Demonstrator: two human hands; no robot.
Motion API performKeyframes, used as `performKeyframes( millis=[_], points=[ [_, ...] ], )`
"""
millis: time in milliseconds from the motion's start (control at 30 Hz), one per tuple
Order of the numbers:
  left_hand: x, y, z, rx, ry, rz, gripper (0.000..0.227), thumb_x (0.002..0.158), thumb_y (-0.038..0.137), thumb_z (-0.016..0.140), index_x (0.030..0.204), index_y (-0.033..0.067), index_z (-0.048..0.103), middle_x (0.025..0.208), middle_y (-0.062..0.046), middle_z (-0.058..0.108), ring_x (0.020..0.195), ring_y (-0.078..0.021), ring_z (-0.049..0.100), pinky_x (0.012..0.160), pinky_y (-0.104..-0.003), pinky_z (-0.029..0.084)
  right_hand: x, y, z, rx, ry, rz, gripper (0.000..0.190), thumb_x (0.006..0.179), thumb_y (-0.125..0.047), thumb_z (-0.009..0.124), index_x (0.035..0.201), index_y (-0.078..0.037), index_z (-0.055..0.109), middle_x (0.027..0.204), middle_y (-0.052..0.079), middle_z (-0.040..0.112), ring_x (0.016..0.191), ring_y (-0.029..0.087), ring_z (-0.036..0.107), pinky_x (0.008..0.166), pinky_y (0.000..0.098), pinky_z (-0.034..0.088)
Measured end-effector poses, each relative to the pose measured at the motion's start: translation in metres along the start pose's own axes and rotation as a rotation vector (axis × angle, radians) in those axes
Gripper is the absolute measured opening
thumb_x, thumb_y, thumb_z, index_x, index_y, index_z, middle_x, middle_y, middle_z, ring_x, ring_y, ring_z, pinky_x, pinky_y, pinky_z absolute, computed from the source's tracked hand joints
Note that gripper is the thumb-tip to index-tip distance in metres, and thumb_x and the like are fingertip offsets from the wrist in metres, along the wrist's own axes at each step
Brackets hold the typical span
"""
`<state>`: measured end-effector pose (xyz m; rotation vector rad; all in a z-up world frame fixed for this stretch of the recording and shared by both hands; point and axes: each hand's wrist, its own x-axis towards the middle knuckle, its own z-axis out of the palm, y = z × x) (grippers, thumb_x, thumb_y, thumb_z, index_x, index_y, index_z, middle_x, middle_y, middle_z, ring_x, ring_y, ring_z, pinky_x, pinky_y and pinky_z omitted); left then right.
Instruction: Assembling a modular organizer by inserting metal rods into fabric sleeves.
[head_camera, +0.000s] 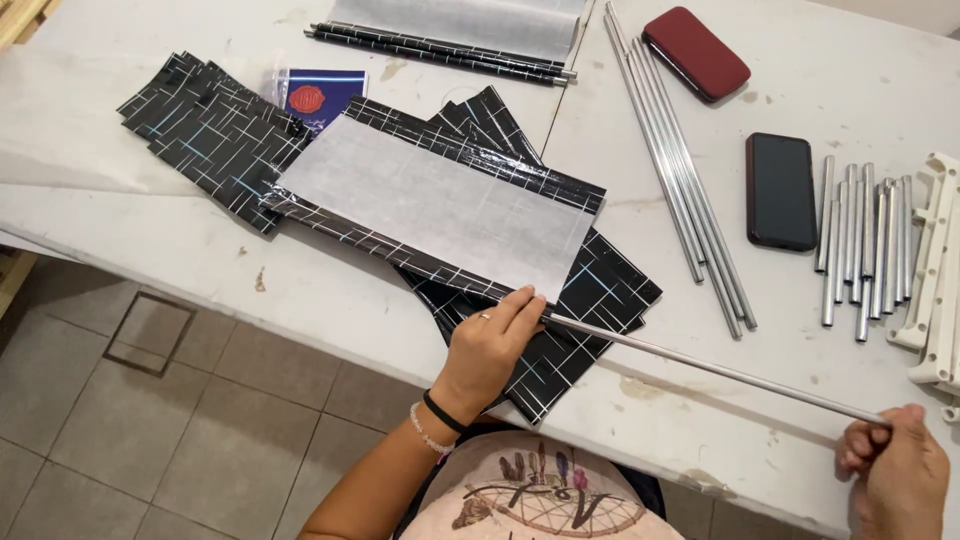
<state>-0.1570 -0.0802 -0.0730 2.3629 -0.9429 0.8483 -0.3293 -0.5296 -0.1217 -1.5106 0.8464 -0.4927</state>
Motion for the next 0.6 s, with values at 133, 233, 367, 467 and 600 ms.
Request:
performKeyframes(
  millis=[133,233,367,467,600],
  points=[
    [0.000,0.009,0.003,0.040,-0.018,0.050,0.031,0.094,-0.007,0.066,0.123,0.0022,0.070,0.124,-0.020,0.072,0.072,-0.0209,0.070,0.061,-0.033,0.056,-0.006,0.004,0.006,-0.010,-0.127,-0.012,0.049,0.130,-0.052,0.042,0.095,-0.019,0.037,0.075,0.000,0.031,0.059,0.012,0.030,0.049,0.0266,0.023],
    [0.005,0.018,0.005,0.015,-0.030,0.053,0.029,0.093,-0.004,0.076,0.122,0.0000,0.072,0.116,-0.024,0.075,0.057,-0.0112,0.064,0.051,-0.024,0.055,-0.012,0.006,0.011,-0.099,-0.344,-0.050,0.053,0.130,-0.042,0.033,0.094,-0.002,0.035,0.072,0.013,0.031,0.060,0.024,0.032,0.054,0.0316,0.024],
    [0.015,0.031,0.003,-0.024,-0.012,0.081,0.019,0.098,0.001,0.072,0.116,-0.0018,0.073,0.113,-0.024,0.075,0.052,-0.0104,0.059,0.049,-0.024,0.053,-0.025,0.006,0.029,-0.176,-0.542,-0.043,0.042,0.123,-0.032,0.036,0.095,-0.002,0.043,0.073,0.013,0.039,0.060,0.022,0.038,0.050,0.0321,0.030],
    [0.022,0.040,-0.001,-0.009,0.011,0.094,0.014,0.100,0.002,0.068,0.113,-0.0007,0.073,0.113,-0.024,0.075,0.052,-0.0114,0.058,0.048,-0.024,0.050,-0.043,-0.013,0.057,-0.468,-0.644,-0.129,0.055,0.117,-0.040,0.034,0.079,-0.005,0.050,0.065,0.009,0.048,0.058,0.021,0.044,0.058,0.0327,0.036],
    [0.024,0.048,-0.002,0.030,0.048,0.122,0.013,0.100,-0.001,0.066,0.108,0.0005,0.076,0.110,-0.024,0.076,0.049,-0.0126,0.055,0.045,-0.025,0.045,-0.092,-0.084,0.120,-1.114,-0.550,0.076,0.065,0.104,-0.061,0.027,0.091,-0.012,0.066,0.077,0.015,0.082,0.075,0.033,0.074,0.073,0.0401,0.050]
  ],
)
